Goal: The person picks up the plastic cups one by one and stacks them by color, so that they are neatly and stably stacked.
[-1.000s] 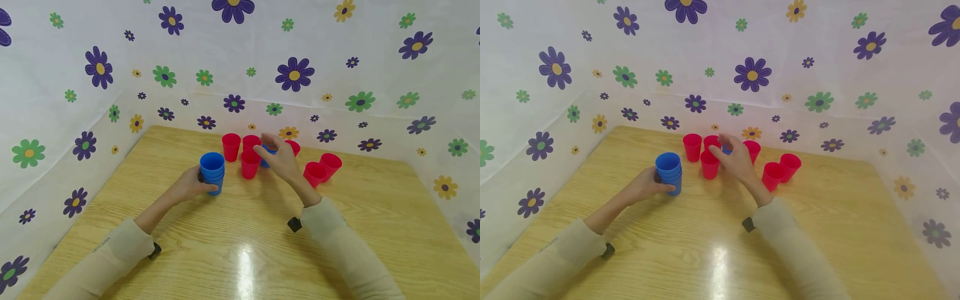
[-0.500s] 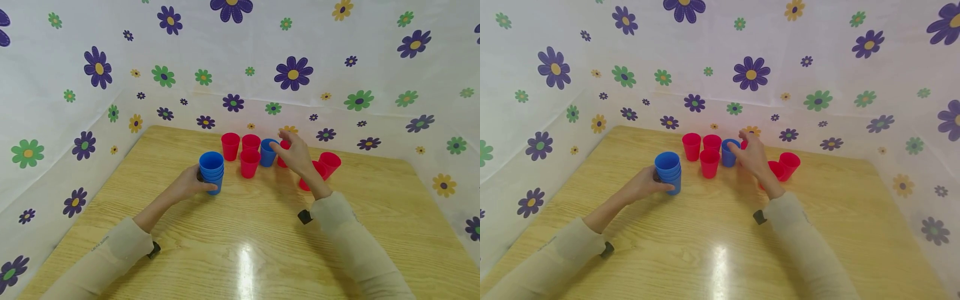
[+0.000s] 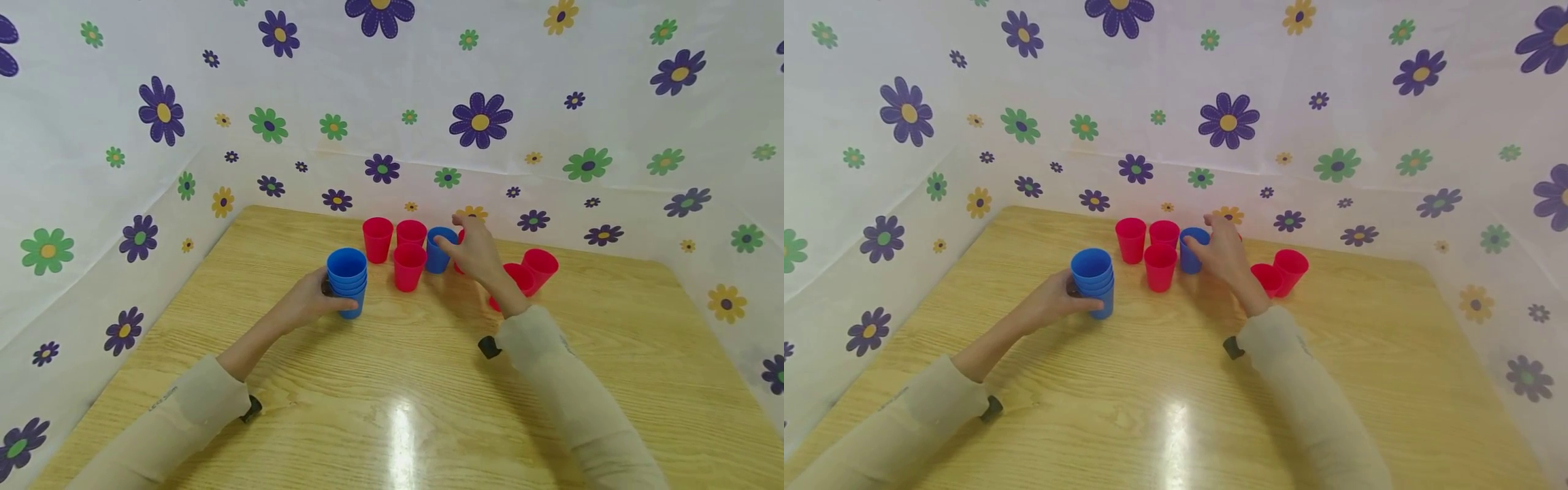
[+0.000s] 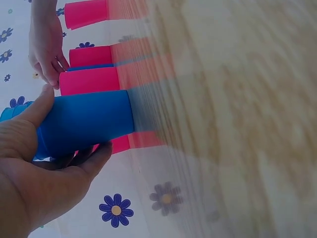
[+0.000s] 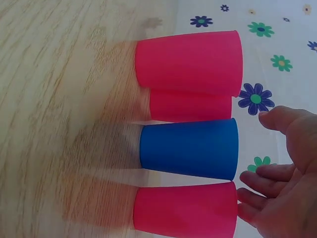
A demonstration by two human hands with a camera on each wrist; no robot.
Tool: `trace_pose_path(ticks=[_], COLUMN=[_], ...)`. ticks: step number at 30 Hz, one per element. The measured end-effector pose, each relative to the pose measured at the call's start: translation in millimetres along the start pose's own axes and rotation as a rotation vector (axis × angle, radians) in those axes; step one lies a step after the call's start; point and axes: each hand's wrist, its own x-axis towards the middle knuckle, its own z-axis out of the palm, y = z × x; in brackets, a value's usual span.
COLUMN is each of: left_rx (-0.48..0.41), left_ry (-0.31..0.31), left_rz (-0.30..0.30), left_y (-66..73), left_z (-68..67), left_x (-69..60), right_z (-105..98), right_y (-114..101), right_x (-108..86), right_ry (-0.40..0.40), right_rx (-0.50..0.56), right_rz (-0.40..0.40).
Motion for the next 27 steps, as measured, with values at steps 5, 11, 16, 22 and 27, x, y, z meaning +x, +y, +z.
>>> trace_pose_path(ticks=[5, 11, 16, 22, 27], left_rx=[-0.018, -0.050, -0.035, -0.006, 0.009], left_ry=[0.006, 0.016, 0.031, 0.031, 0.025], left_rz=[0.031, 0.054, 0.043, 0.013, -0.014], left_y=[1.8, 5.5, 4.8, 5.5, 7.2], left_z=[-0.4, 0.1, 1.6, 0.9, 0.4], left_x=[-1.2, -1.8, -1.5, -0.5, 0.8], right_z=[3, 9, 12, 13, 14], right_y=[0, 5, 7, 7, 8], right_x=[4.8, 9.8, 11.0, 11.3, 12.7], right_ry=[-0.031, -0.054, -0.063, -0.063, -0.094], right_rx=[-0.040, -0.063, -0.101, -0.175, -0.243], right_rz=[0.015, 0.017, 0.011, -0.024, -0.022])
